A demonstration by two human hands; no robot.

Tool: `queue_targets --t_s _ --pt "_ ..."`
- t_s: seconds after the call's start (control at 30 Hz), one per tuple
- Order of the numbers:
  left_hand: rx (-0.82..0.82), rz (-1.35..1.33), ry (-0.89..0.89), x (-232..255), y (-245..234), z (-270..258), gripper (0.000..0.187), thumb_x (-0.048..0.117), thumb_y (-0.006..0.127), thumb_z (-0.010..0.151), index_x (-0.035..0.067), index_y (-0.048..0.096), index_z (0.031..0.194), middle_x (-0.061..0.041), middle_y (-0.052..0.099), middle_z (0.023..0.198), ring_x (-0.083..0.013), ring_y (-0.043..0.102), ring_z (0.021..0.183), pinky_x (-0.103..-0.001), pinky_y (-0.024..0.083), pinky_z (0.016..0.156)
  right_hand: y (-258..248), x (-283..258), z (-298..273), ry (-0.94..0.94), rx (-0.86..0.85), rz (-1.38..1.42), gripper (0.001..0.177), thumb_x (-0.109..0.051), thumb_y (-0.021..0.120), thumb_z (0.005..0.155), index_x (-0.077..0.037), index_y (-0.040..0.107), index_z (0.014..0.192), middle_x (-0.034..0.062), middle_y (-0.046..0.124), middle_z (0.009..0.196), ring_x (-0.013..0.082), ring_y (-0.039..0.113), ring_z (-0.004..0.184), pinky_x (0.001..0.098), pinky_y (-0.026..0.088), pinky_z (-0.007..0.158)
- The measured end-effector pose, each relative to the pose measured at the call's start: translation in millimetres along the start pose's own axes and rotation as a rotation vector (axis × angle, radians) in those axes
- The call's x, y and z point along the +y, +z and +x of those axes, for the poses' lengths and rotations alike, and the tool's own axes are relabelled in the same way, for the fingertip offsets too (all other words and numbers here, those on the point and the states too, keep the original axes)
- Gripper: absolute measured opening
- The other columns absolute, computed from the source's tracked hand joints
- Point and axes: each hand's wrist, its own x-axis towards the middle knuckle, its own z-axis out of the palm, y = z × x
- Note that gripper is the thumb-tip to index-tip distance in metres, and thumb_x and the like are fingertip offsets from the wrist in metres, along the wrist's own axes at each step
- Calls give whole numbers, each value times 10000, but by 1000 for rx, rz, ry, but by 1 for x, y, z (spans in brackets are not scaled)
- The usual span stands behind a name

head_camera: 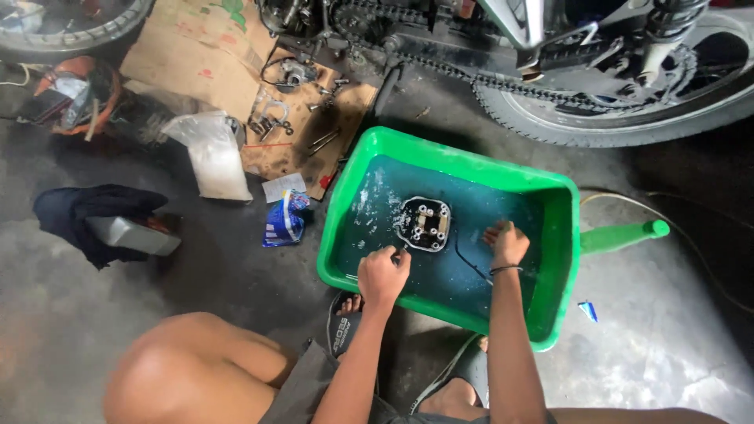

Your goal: Mixing cleaning powder in a basin and washing a motorcycle engine cylinder head.

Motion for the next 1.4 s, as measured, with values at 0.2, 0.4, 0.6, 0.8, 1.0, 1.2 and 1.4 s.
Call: queue_targets --t_s 0.2,0.4,0.6,0.8,1.0,1.2,1.4 --pt "-19 -6 13 -1 -2 1 248 321 702 829 201 671 615 31 587 472 -236 657 498 -370 560 586 9 10 -13 -60 62 -222 233 -354 627 801 -194 782 731 44 717 641 123 657 583 270 526 581" --pt "-42 -19 -7 5 -14 4 234 295 708 830 188 703 622 1 596 478 -262 661 514 -388 548 595 20 10 -25 134 37 117 285 -223 647 901 -34 696 694 173 681 725 247 663 674 438 550 631" --pt "-48 -18 -6 2 -8 3 221 305 717 828 188 700 641 24 592 480 -238 658 511 -364 547 589 11 1 -14 521 -145 432 366 -257 537 1006 -29 645 740 113 669 670 236 685 605 367 616 618" --pt "-53 -19 5 1 -4 3 231 300 703 826 197 680 620 40 579 470 -209 640 495 -349 551 583 22 21 40 615 -262 604 177 -95 543 902 -6 694 877 78 624 762 229 639 745 326 577 658" --pt "-61 -34 -3 5 -14 5 217 268 710 837 191 696 635 41 585 475 -203 645 503 -339 546 586 80 -46 -19 606 -416 534 185 -67 550 907 58 682 947 147 684 836 289 701 826 408 653 789" --pt "-174 -119 -75 11 -27 10 274 262 646 911 138 708 675 -16 603 514 -239 661 555 -375 548 654 133 -84 -88 266 -584 -54 426 -285 475 1007 76 698 1037 243 756 904 325 793 835 432 676 785" --pt "-232 -135 -88 8 -24 9 261 263 654 938 124 724 728 -21 617 553 -234 687 610 -390 552 703 158 -74 -102 -139 -673 -398 307 -244 632 936 27 770 892 222 753 770 289 783 646 380 682 596"
